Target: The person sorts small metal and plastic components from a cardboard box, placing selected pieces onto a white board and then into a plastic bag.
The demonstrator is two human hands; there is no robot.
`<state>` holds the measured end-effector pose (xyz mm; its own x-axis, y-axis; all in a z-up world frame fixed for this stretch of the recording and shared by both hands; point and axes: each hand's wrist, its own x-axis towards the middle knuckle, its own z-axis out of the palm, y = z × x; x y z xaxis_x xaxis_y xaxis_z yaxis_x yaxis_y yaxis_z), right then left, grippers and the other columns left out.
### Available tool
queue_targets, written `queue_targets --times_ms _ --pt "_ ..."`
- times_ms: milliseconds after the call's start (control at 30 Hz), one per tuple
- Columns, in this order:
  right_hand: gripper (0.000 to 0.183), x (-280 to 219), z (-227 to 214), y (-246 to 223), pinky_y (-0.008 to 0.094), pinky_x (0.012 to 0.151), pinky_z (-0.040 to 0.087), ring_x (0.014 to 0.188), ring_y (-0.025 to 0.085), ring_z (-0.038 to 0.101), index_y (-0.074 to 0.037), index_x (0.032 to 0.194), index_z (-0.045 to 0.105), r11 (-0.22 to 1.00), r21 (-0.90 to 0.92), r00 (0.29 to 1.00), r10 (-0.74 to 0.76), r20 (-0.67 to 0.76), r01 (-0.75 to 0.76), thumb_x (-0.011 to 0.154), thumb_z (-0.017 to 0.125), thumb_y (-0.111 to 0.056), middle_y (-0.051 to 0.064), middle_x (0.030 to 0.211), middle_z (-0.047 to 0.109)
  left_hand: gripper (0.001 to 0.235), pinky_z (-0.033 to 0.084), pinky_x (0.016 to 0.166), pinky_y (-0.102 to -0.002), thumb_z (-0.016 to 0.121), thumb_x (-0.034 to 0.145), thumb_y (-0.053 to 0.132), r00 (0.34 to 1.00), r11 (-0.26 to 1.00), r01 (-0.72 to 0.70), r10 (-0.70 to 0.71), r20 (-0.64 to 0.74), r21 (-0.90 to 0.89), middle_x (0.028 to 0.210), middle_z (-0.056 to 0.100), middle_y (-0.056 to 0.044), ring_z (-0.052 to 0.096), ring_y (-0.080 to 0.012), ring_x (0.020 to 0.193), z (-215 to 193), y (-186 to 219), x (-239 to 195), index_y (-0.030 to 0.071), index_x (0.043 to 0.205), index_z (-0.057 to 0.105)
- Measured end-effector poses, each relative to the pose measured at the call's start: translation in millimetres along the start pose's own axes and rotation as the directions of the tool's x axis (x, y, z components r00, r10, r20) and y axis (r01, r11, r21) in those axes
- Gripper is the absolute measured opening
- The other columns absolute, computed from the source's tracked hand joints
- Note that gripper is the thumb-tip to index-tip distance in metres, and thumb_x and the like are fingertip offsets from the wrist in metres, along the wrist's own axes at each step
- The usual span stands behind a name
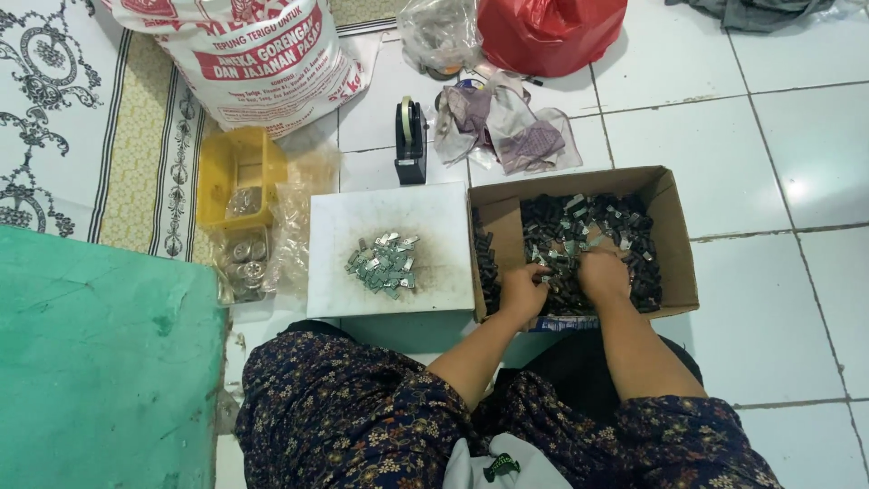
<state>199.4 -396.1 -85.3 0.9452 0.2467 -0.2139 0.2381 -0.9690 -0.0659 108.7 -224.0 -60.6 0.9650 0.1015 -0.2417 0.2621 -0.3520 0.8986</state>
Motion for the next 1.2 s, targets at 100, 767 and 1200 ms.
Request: queue_targets --times_ms 100,767,1200 --pt "0.017 8.3 34.2 13.7 0.042 0.077 0.064 0.087 0.032 0.075 0.001 0.095 0.072 0.999 0.051 1.0 0.018 -0.011 -0.017 0.095 0.059 -0.012 0.017 0.087 0.071 0.029 0.061 0.081 -0.041 0.065 0.09 0.0 1.0 1.0 0.018 -0.018 0.018 -0.005 0.108 0.071 -0.026 0.07 -0.0355 0.102 -2.6 1.7 -0.6 0.001 0.118 0.071" --pt "0.029 -54.4 -56.6 -17.6 0.052 0.093 0.052 0.112 0.046 0.066 -0.009 0.105 0.081 0.608 0.775 0.975 0.217 0.048 -0.174 0.086 0.085 -0.03 0.025 0.108 0.075 0.03 0.06 0.077 -0.037 0.073 0.088 0.003 0.985 0.95 0.11 -0.143 -0.096 -0.292 0.104 0.074 -0.024 0.073 -0.0316 0.096 -26.5 31.6 -6.5 0.003 0.118 0.074" --pt "0.021 -64.9 -63.4 -202.0 0.043 0.075 0.061 0.089 0.033 0.077 -0.009 0.099 0.084 0.555 0.831 0.989 -0.096 0.113 -0.041 0.079 0.086 -0.018 0.019 0.094 0.079 0.024 0.064 0.074 -0.036 0.072 0.089 -0.001 0.926 0.928 0.047 -0.18 -0.331 -0.37 0.107 0.075 -0.026 0.075 -0.0327 0.091 -174.4 5.7 -99.0 0.001 0.113 0.076"
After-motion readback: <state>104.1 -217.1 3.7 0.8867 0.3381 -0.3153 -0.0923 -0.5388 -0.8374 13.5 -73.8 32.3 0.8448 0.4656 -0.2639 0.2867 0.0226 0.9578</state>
